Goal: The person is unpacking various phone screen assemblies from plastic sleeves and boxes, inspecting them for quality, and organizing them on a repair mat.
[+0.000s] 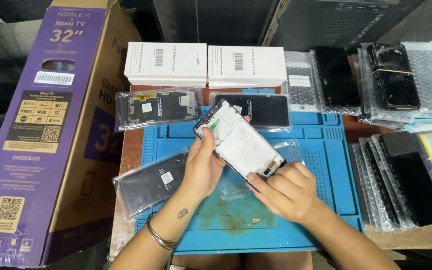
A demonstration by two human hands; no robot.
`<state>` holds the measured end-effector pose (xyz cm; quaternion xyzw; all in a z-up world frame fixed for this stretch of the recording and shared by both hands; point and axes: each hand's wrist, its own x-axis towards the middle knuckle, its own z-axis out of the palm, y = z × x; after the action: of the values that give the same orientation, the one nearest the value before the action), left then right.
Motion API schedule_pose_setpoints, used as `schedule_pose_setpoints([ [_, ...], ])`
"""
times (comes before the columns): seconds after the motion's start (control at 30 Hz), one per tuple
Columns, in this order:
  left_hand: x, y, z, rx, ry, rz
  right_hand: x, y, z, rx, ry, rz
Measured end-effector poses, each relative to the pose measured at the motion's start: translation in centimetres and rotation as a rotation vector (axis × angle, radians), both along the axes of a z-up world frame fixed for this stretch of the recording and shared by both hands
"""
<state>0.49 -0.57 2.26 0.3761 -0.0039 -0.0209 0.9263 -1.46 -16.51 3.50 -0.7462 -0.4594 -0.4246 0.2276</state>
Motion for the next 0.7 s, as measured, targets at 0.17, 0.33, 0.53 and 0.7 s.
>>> schedule_pose_setpoints([
  [0.17,0.0,1.1,-0.3,0.001,-0.075,0.006,-0.3,-0.2,-1.4,-0.12,0.03,-0.043],
  [0.33,-0.1,1.6,-0.3,0.048,-0.144,0.013,-0.7,-0.1,-2.1,-0.195,0.068,-0.078],
  [0.53,-0.2,1.9,-0.2,-0.005,-0.212,-0.051,-0.5,-0.5,-2.7,-0.123,0.079,-0.064],
  [0.7,-0.1,1.9,0.7,-0.119,-0.183,-0.12,-0.5,-2.3,-5.6,0.051,0.206,-0.124],
])
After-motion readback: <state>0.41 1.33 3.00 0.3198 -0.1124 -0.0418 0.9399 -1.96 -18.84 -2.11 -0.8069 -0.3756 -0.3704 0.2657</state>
